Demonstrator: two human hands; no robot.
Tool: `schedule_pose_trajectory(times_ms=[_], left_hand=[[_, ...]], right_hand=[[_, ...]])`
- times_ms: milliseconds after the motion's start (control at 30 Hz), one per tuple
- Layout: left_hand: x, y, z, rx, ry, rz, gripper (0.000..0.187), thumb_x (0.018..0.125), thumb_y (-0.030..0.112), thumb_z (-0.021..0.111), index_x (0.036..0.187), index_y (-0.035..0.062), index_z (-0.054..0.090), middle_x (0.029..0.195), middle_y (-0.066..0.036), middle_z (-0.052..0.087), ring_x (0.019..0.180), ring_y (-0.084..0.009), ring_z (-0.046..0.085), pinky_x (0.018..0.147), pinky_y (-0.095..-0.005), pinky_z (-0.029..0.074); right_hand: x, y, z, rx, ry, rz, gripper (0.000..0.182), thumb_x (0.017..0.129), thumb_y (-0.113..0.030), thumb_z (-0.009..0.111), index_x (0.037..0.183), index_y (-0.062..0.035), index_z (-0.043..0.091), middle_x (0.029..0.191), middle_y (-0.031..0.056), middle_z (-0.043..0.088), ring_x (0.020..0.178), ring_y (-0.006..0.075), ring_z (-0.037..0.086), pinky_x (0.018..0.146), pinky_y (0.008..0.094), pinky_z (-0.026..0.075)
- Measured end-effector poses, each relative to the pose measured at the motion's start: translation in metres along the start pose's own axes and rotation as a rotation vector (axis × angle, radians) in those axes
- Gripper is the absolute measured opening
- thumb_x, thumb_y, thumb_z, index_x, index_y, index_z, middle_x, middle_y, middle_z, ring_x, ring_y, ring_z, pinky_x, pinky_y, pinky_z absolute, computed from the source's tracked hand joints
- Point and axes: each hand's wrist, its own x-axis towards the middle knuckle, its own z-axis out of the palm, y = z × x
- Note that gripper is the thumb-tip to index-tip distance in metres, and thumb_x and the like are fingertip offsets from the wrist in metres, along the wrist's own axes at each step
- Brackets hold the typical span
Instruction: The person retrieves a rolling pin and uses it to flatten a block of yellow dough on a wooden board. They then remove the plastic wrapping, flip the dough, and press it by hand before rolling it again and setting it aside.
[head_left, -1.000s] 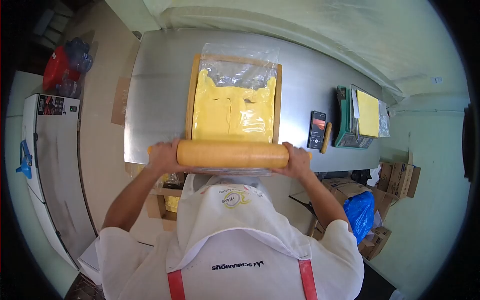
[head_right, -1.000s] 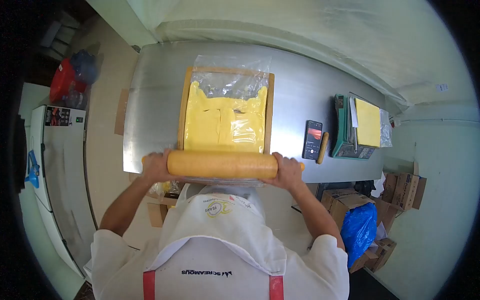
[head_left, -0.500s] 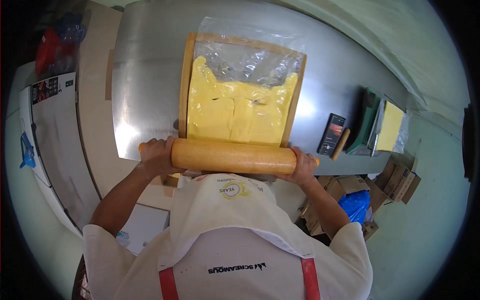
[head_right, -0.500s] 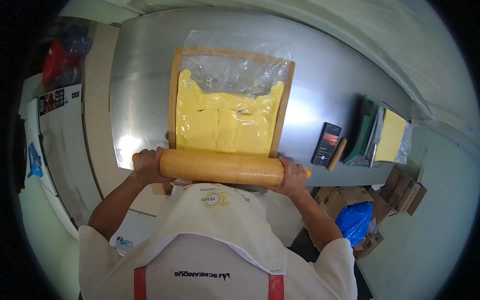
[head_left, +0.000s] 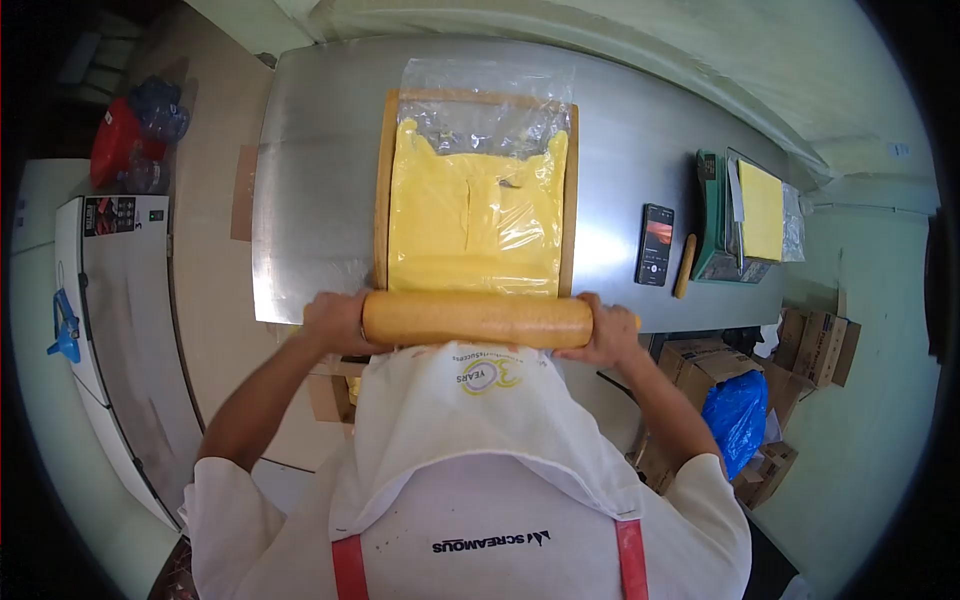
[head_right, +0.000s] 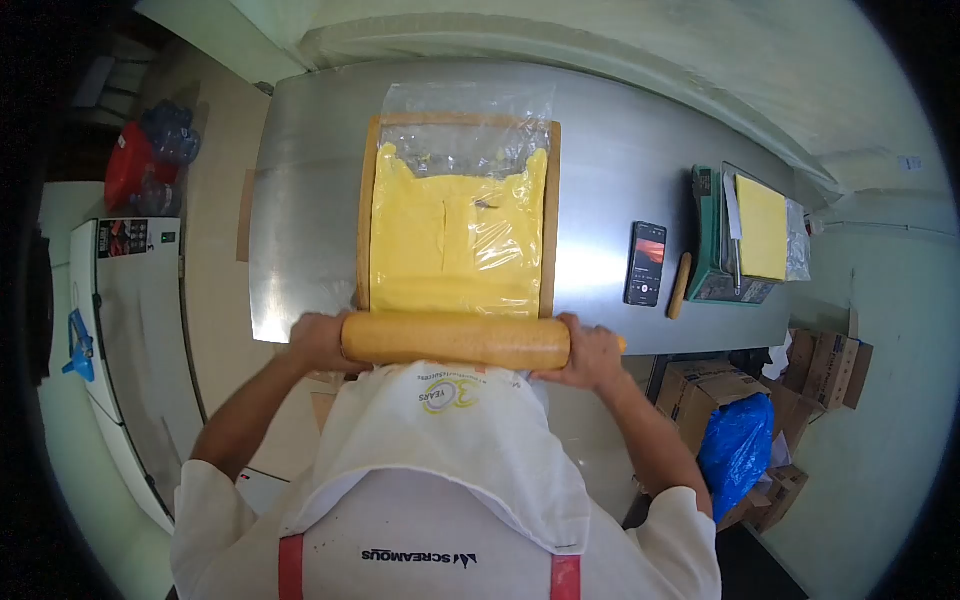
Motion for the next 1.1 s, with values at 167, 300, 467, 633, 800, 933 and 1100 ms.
schedule_pose_trajectory(times_ms=[167, 300, 467, 633, 800, 933, 1100], left_hand=[[-0.007, 0.017, -0.002, 0.05, 0.128, 0.016, 0.085, 0.055, 0.07, 0.079, 0.103, 0.0035, 0.057, 0.063, -0.008, 0.063, 0.059, -0.0299, 0.065, 0.062, -0.041, 0.053], [0.002, 0.008, -0.01, 0.07, 0.17, 0.02, 0.085, 0.052, 0.07, 0.08, 0.101, 0.0049, 0.056, 0.063, -0.008, 0.063, 0.058, -0.0303, 0.064, 0.06, -0.041, 0.052], [0.027, -0.005, -0.011, 0.047, 0.172, -0.005, 0.086, 0.051, 0.07, 0.08, 0.103, 0.0064, 0.056, 0.064, -0.01, 0.062, 0.058, -0.0298, 0.062, 0.064, -0.0419, 0.05], [0.046, -0.012, -0.03, -0.044, -0.161, -0.081, 0.088, 0.051, 0.073, 0.078, 0.106, 0.0063, 0.058, 0.071, -0.011, 0.065, 0.067, -0.0303, 0.065, 0.073, -0.0411, 0.05], [0.069, -0.015, -0.07, -0.067, -0.211, -0.006, 0.086, 0.055, 0.074, 0.075, 0.11, 0.0079, 0.062, 0.081, -0.01, 0.069, 0.078, -0.0317, 0.067, 0.077, -0.0422, 0.051], [0.048, -0.009, -0.057, -0.084, -0.146, -0.002, 0.085, 0.057, 0.074, 0.074, 0.111, 0.0085, 0.062, 0.09, -0.012, 0.071, 0.087, -0.0321, 0.068, 0.079, -0.0419, 0.051], [-0.007, 0.012, 0.001, 0.028, -0.011, -0.103, 0.088, 0.052, 0.073, 0.079, 0.107, 0.0073, 0.058, 0.07, -0.012, 0.067, 0.066, -0.0293, 0.068, 0.07, -0.0412, 0.052]], right_hand=[[-0.007, -0.008, 0.01, 0.018, 0.009, 0.084, 0.101, 0.047, -0.074, 0.08, 0.119, -0.008, 0.054, 0.081, 0.013, 0.067, 0.065, 0.0337, 0.064, 0.065, 0.0448, 0.05], [0.017, 0.002, -0.001, 0.014, 0.093, 0.042, 0.101, 0.045, -0.075, 0.08, 0.116, -0.0068, 0.056, 0.084, 0.0124, 0.066, 0.065, 0.0324, 0.063, 0.064, 0.0434, 0.049], [0.04, 0.015, 0.009, 0.006, 0.23, -0.084, 0.098, 0.05, -0.078, 0.076, 0.111, -0.0044, 0.056, 0.074, 0.0113, 0.065, 0.058, 0.0304, 0.062, 0.061, 0.0397, 0.05], [0.048, 0.023, 0.001, -0.052, -0.046, 0.024, 0.101, 0.049, -0.082, 0.074, 0.11, -0.0024, 0.056, 0.074, 0.0124, 0.066, 0.065, 0.0313, 0.065, 0.062, 0.0391, 0.05], [0.079, 0.024, -0.017, 0.037, -0.293, 0.177, 0.106, 0.05, -0.087, 0.068, 0.11, -0.0014, 0.056, 0.076, 0.0154, 0.066, 0.069, 0.0359, 0.067, 0.068, 0.0437, 0.051], [0.066, 0.017, -0.014, 0.031, -0.198, 0.205, 0.1, 0.051, -0.086, 0.067, 0.107, -0.0051, 0.055, 0.07, 0.0182, 0.063, 0.064, 0.0401, 0.064, 0.063, 0.0477, 0.051], [-0.002, -0.003, 0.01, -0.07, -0.079, 0.144, 0.102, 0.045, -0.082, 0.075, 0.111, -0.0069, 0.054, 0.078, 0.0164, 0.065, 0.073, 0.0387, 0.065, 0.069, 0.0474, 0.05]])
